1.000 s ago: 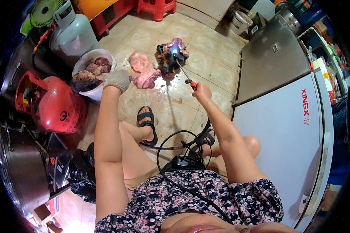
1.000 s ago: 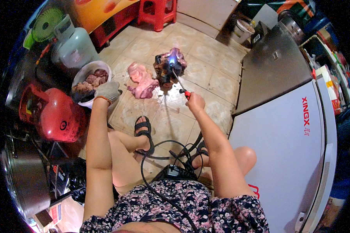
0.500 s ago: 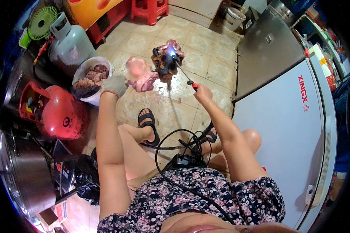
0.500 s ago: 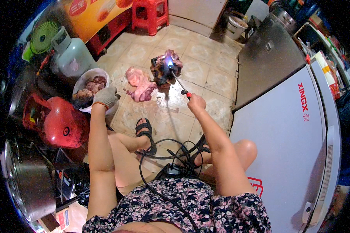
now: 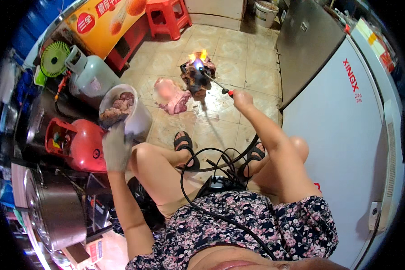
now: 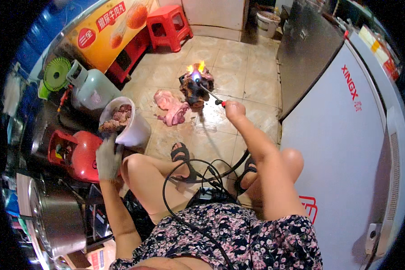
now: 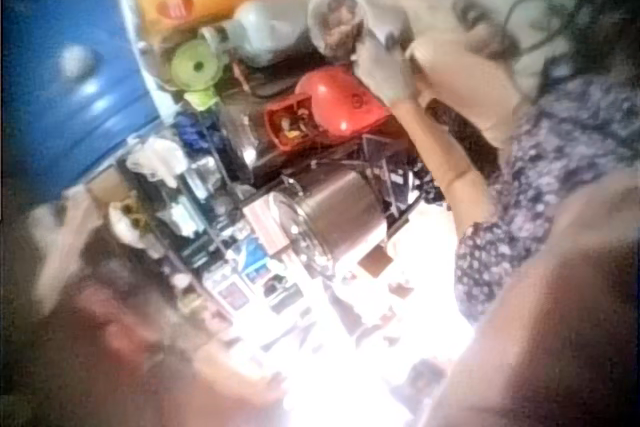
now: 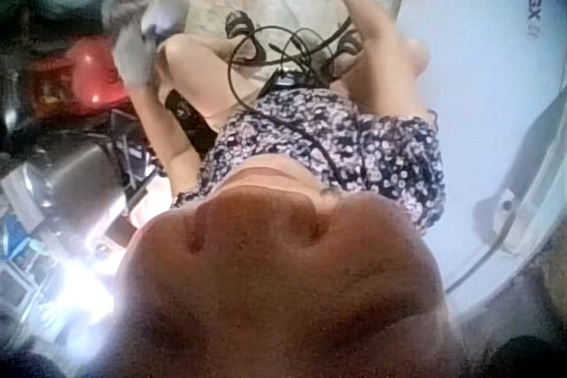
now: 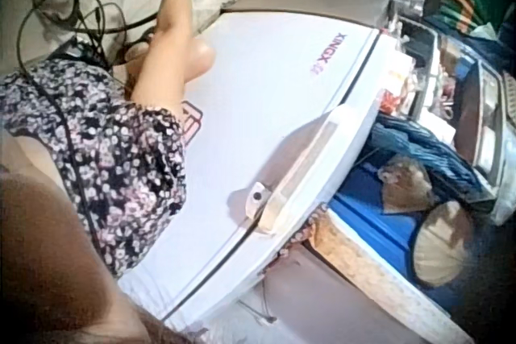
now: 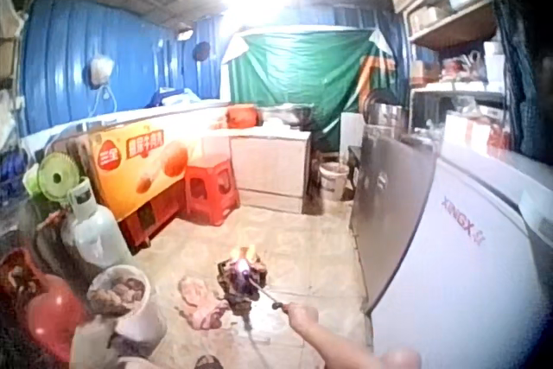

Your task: The person sits on the floor and uses a handheld blowtorch to burn the surface of a piece of meat. They hold the meat with a gloved left hand and direct the flame with their right hand, rotating the meat to char the exterior.

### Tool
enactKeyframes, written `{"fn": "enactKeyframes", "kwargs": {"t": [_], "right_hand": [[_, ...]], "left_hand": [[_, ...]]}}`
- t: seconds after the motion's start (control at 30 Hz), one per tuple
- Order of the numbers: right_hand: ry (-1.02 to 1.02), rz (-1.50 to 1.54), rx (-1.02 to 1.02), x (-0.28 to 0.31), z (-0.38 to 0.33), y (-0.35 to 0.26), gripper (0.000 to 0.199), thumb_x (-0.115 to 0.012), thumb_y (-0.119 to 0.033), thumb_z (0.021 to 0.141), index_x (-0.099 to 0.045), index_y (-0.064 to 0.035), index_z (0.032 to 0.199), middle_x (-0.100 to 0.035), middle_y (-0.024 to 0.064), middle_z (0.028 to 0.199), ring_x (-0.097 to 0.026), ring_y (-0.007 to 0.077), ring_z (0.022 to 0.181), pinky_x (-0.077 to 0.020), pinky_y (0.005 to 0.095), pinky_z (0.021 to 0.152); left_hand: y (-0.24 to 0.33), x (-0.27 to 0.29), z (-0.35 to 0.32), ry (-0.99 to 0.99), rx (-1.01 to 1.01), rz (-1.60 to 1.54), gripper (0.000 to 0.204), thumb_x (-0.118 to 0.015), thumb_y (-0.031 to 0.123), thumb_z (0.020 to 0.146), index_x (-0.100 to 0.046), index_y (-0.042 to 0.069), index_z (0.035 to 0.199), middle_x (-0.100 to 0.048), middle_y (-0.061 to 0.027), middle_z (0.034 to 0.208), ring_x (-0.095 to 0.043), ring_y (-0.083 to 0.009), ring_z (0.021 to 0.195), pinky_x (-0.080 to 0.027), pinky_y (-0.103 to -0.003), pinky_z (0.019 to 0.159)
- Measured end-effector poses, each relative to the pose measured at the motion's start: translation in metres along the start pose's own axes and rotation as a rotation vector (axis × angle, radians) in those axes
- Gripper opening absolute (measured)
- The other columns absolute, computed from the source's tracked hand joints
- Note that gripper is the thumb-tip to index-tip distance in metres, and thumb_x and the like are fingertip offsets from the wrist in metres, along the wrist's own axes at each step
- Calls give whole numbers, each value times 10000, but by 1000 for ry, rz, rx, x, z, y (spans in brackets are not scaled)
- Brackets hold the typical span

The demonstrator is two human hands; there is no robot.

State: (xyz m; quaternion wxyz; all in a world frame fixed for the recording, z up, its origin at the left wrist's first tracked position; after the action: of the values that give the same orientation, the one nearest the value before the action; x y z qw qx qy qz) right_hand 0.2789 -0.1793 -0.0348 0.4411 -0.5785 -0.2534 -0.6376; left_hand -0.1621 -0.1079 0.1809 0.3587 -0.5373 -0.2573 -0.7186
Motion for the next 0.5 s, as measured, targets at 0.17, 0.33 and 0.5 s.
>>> {"fn": "enactKeyframes", "kwargs": {"t": [0.17,0.33,0.5], "right_hand": [[-92,-64,13,14,12,11,208,-488,-137,828,-686,-100,876,-672,145,909,-660,285,863,-532,405,701],[-114,-86,46,9,29,17,191,-501,-136,824,-678,-106,888,-668,141,914,-653,290,866,-526,403,700],[-157,-85,85,6,36,6,170,-498,-119,808,-653,-109,877,-667,136,889,-646,303,860,-516,410,685]], "left_hand": [[-34,22,-103,164,156,-100,361,-609,152,788,-549,-9,1104,-568,-217,1067,-553,-385,949,-438,-451,798],[-41,29,-135,139,244,2,358,-610,144,788,-549,-1,1109,-547,-234,1111,-538,-404,987,-433,-456,823],[-16,37,-101,243,156,54,372,-618,168,810,-555,31,1150,-545,-239,1138,-527,-403,1027,-424,-443,866]]}}
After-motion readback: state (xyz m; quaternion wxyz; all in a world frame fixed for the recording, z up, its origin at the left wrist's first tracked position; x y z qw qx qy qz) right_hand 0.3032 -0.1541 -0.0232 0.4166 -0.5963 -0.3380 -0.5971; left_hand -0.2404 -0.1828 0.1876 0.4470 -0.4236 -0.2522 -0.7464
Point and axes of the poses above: each hand's wrist, its own z-axis towards the middle knuckle, its own x-axis out of the back of the hand, y = z × x, the point moved 9 cm from there along z, towards the middle knuckle
